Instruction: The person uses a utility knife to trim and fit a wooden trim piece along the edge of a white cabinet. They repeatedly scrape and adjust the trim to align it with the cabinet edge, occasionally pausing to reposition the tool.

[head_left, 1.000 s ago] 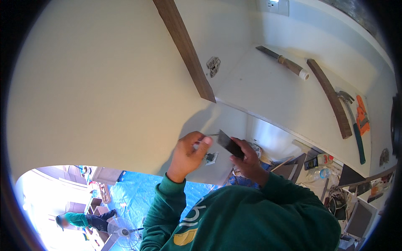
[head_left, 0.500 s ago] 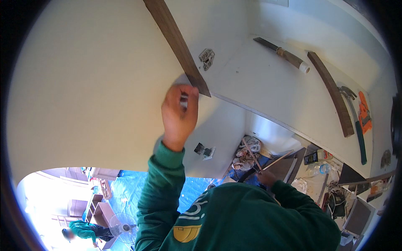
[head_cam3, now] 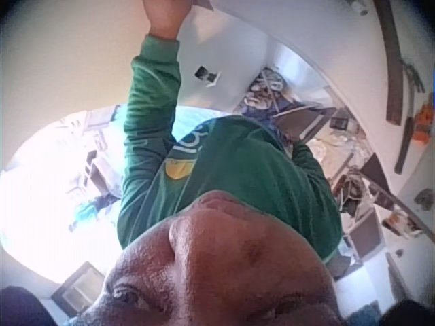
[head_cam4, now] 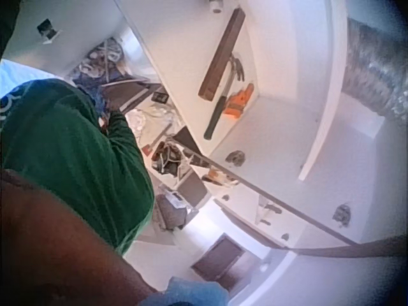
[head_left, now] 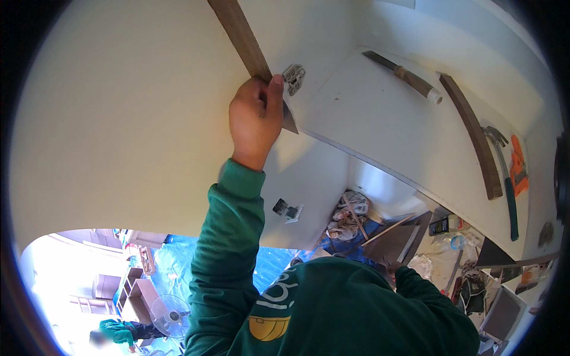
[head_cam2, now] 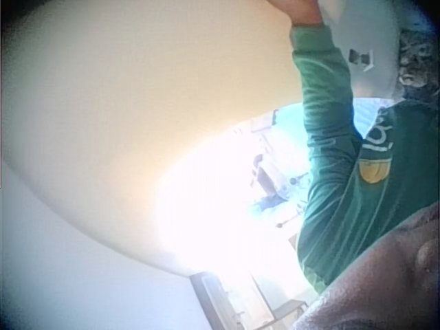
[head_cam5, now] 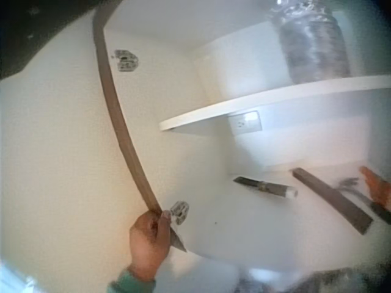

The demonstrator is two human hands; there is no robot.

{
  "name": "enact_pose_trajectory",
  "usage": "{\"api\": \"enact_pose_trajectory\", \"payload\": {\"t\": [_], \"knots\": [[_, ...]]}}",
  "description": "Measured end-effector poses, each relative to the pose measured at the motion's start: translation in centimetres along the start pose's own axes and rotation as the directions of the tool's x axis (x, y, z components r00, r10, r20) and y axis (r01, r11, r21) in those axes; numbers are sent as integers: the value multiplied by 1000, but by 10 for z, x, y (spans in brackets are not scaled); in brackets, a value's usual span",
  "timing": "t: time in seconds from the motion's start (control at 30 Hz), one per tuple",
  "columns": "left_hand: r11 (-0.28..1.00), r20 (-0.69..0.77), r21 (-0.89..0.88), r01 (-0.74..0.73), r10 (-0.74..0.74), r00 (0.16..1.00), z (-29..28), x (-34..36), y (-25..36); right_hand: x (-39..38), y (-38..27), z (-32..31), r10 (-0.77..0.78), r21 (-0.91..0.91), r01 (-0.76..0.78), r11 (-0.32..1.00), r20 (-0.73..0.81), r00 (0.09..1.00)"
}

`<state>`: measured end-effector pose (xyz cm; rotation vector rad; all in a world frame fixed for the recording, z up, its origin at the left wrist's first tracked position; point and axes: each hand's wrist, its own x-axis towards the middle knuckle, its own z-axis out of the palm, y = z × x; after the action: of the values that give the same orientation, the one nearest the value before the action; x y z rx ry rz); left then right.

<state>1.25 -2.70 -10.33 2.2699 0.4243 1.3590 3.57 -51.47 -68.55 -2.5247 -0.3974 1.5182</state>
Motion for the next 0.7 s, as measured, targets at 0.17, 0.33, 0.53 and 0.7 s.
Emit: {"api": "enact_pose_trajectory", "payload": {"t": [0.17, 0.33, 0.53, 0.7], "knots": [[1000, -33, 9, -16, 17, 999, 2, -3, -8, 28, 33, -8, -153, -263, 165, 950, 66, 986], [997, -3, -24, -72, 72, 997, -4, -17, -19, 32, 7, -22, -141, -77, 131, 988, -139, 980], [985, 141, -169, 19, 5, 990, -22, -78, -40, 11, -37, -36, -350, -92, 337, 937, -234, 907], [943, 322, -275, 185, -91, 942, -30, -147, -54, -51, -136, -65, -433, 190, 561, 806, -458, 776]]}}
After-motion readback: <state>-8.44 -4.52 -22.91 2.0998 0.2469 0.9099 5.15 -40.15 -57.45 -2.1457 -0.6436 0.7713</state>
